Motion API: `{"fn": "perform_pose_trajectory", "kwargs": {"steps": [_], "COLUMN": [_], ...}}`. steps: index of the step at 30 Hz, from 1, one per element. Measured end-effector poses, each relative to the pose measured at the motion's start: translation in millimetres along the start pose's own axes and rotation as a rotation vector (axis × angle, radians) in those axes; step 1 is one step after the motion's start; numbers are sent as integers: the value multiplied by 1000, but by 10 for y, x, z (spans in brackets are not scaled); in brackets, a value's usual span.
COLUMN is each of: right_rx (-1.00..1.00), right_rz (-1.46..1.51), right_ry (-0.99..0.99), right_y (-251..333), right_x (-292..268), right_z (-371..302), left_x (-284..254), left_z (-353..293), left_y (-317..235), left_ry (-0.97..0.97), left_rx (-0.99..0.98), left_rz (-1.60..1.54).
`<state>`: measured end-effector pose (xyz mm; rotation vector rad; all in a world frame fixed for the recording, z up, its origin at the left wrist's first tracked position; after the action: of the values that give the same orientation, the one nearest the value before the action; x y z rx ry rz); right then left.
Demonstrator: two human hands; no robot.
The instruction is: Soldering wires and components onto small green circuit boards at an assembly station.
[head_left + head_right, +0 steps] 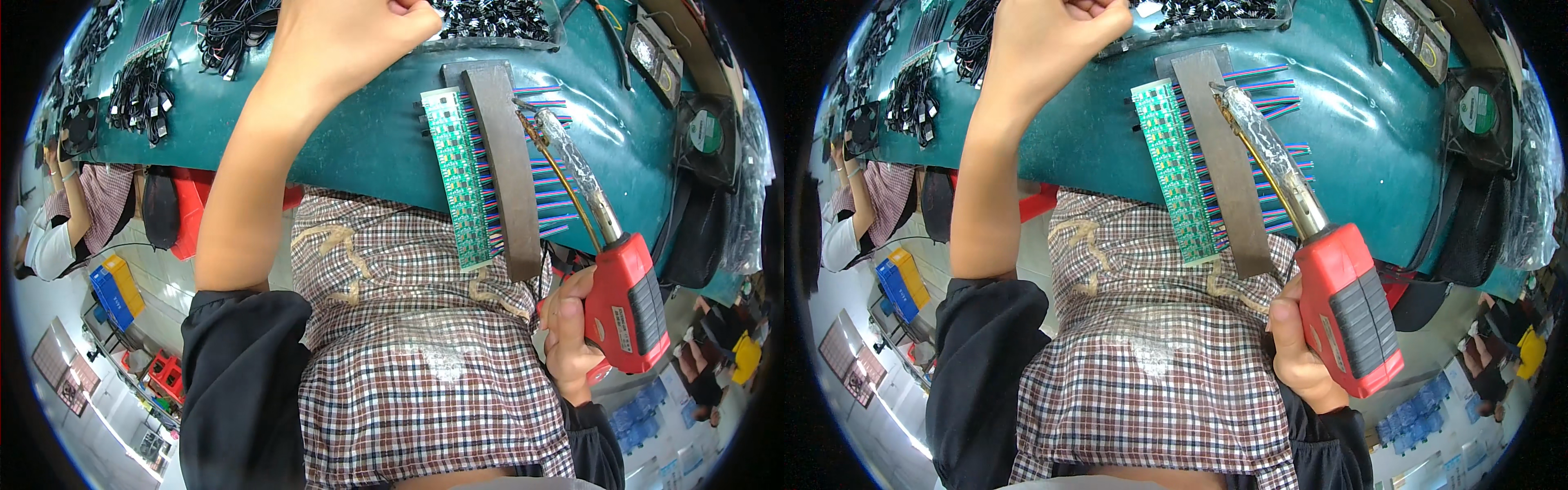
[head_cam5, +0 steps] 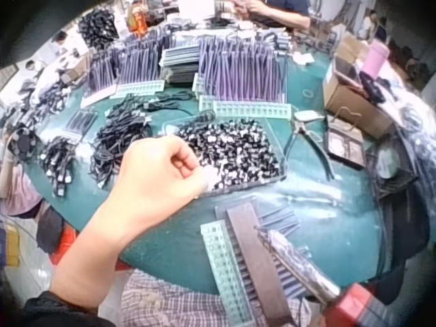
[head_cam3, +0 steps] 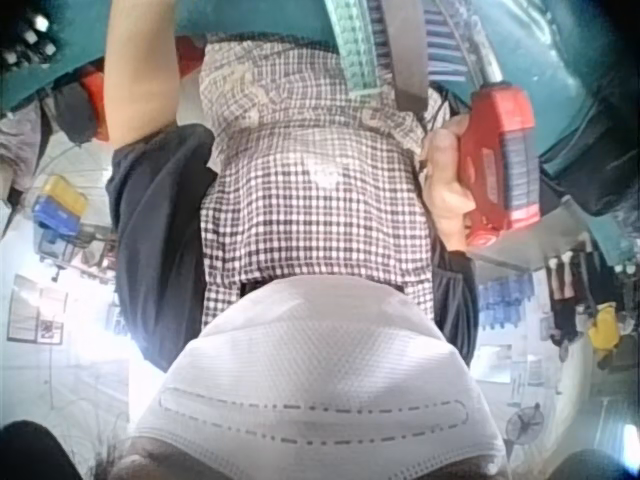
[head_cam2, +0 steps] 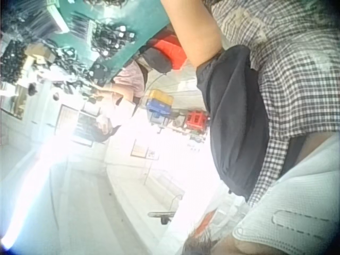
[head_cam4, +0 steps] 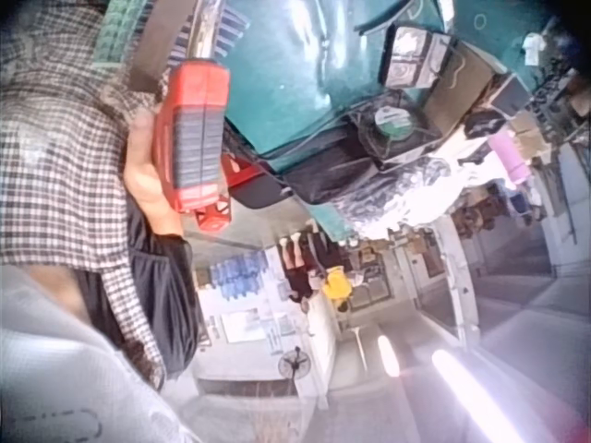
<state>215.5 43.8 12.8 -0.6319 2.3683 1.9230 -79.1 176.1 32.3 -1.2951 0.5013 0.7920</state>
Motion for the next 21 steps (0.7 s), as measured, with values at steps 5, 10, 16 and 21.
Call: {"fn": "perform_pose_trajectory", "kwargs": {"steps": [5, 10, 16, 21], "right_rx": [-4, -17, 3, 10], "right_rz": [40, -27, -43, -134], "right_ry": [-13, -14, 35, 92], "right_y": [33, 11, 26, 27], "right_x": [28, 2, 36, 37], "right_z": [4, 9, 1, -11], "left_x": [-29, 31, 222, 264], "left_z": [-265, -659, -1063, -1146], "left_y": [330, 351, 451, 409], "left_ry": [-45, -31, 7, 29], "left_rx": [-80, -95, -399, -419], "left_rz": [-138, -469, -865, -907]}}
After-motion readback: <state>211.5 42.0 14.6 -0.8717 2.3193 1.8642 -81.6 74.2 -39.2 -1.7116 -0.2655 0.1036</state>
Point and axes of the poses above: each hand's wrist, its own z-axis towards the middle knuckle, its own x-axis out of the palm, y = z × x, the point moved 5 cm from there along z, towards the middle knuckle, and after that the axes turned 8 degrees about x, right-handed, at the moved point
